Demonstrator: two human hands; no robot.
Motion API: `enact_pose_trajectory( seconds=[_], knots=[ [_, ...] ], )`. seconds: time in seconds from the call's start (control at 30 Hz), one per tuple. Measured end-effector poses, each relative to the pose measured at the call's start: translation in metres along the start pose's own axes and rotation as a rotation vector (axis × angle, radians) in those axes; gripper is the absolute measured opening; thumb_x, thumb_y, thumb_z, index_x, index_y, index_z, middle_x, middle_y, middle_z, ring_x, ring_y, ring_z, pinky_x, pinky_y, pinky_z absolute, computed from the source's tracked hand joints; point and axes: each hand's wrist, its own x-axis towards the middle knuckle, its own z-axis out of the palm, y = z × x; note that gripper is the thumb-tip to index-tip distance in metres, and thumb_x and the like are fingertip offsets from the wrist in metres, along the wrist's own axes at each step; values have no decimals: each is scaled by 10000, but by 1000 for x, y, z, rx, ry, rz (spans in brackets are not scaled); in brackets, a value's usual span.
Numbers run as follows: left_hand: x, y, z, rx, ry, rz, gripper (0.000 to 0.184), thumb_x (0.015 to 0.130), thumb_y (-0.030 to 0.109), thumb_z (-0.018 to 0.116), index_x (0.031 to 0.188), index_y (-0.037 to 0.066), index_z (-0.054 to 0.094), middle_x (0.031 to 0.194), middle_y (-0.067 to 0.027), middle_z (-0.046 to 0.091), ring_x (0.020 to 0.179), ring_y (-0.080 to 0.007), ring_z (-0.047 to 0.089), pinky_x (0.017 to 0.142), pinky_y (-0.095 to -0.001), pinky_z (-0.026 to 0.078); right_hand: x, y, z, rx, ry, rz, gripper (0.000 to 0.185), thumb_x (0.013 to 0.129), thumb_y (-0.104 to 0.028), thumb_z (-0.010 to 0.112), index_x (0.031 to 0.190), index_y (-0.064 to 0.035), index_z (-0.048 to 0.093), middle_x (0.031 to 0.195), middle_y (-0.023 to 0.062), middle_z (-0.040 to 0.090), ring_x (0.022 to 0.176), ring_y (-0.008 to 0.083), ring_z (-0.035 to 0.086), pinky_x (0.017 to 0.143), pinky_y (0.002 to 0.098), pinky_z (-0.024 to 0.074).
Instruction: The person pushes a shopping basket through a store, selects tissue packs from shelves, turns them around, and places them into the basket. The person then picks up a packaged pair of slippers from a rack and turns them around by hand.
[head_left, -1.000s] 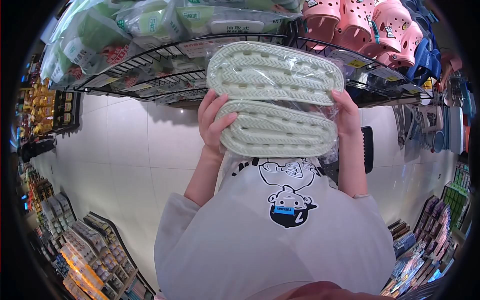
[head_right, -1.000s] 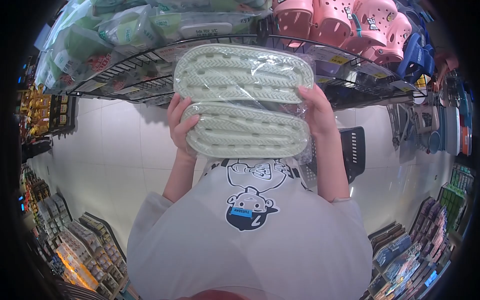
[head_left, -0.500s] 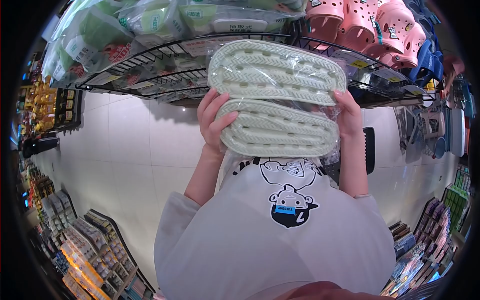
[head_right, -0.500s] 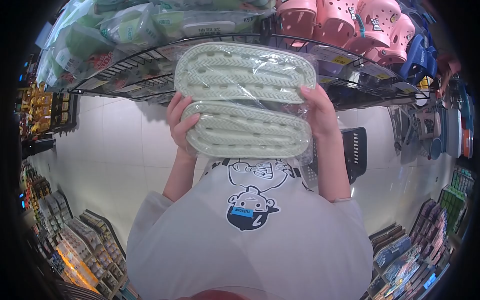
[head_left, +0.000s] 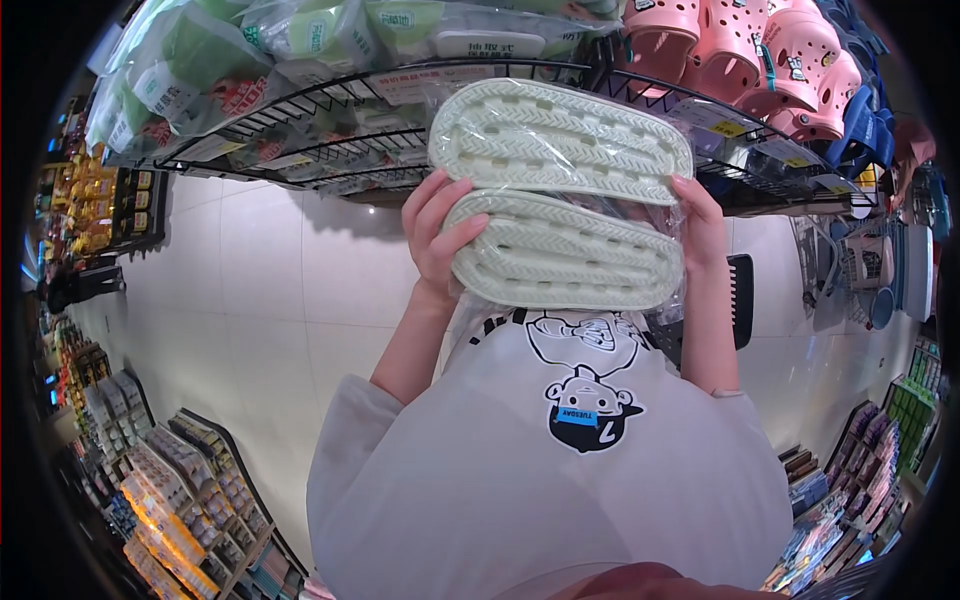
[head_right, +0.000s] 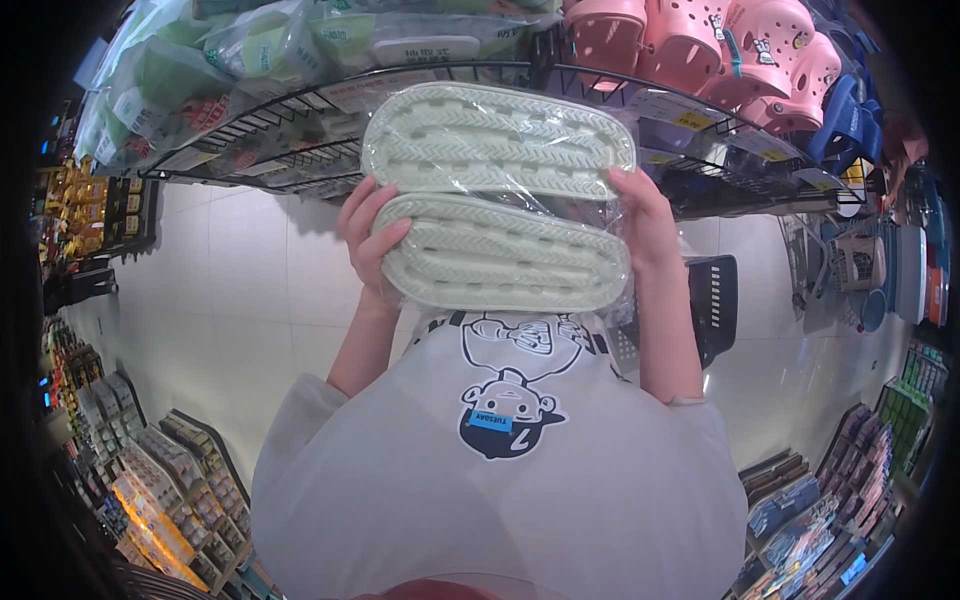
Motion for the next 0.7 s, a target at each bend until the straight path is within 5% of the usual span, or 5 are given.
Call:
enact_pose_trajectory(
  seconds=[0.4,0.5,0.7],
  knots=[
    [-15,-2,21,1,-16,-36,283,871,262,717,1104,158,595,1160,-131,687,1136,-361,610,954,-425,500,-10,19,-28,-96,80,-7,694,951,-168,558,1570,-76,256,1427,165,508,1215,299,595,876,474,601],
    [-14,10,28,-22,-60,-18,287,857,254,727,1096,153,603,1163,-135,685,1134,-364,612,946,-428,503,-23,21,-31,-126,193,-121,772,956,-150,550,1615,-98,151,1529,152,399,1340,282,485,1000,469,533],
    [-10,48,58,-73,-66,16,298,850,253,735,1093,143,601,1161,-145,680,1125,-369,614,964,-432,492,-45,7,-70,-229,180,-292,753,958,-153,542,1620,-121,185,1539,133,403,1346,242,480,1069,375,440]
  ],
)
